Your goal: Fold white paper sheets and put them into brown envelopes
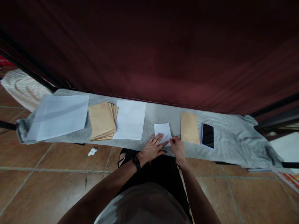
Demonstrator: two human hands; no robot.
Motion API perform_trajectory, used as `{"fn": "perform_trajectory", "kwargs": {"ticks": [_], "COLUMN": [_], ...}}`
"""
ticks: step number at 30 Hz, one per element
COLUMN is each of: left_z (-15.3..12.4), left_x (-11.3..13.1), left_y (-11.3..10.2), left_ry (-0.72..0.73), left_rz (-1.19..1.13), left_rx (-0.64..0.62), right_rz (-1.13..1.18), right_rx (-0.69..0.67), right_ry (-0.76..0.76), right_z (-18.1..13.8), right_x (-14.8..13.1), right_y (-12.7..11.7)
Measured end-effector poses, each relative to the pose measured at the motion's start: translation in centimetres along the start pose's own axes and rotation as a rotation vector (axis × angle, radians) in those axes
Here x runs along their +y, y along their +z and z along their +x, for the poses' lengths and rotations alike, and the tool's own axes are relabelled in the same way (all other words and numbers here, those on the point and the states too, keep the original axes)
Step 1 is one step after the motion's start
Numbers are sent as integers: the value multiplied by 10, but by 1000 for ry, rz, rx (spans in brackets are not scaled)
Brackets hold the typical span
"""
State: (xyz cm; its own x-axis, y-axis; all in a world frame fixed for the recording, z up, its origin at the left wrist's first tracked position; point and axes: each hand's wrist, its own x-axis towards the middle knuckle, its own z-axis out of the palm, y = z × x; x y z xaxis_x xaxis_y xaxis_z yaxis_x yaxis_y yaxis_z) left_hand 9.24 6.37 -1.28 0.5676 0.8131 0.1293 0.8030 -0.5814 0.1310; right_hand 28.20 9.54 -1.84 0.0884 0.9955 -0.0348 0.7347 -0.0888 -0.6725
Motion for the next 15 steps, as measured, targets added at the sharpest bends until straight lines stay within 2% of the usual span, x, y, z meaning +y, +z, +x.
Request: {"fn": "perform_trajectory", "kwargs": {"ticks": [4,7,10,13,15], "left_z": [-4,-5,-5,-4,-4], "left_x": [-2,-2,-2,-4,-4], "left_y": [-3,-3,-1,2,4], "left_ry": [29,29,40,58,61], "left_rz": [7,28,61,91,99], "left_rx": [-3,11,10,-13,-25], "right_rz": [-143,-275,-284,-233,-246], "right_rx": [7,80,151,37,-50], "right_ry": [14,-35,-203,-435,-538], "right_z": [-6,-12,-16,-19,-21], "right_x": [-3,-8,-14,-18,-18], "right_y": [-5,-5,4,18,25]}}
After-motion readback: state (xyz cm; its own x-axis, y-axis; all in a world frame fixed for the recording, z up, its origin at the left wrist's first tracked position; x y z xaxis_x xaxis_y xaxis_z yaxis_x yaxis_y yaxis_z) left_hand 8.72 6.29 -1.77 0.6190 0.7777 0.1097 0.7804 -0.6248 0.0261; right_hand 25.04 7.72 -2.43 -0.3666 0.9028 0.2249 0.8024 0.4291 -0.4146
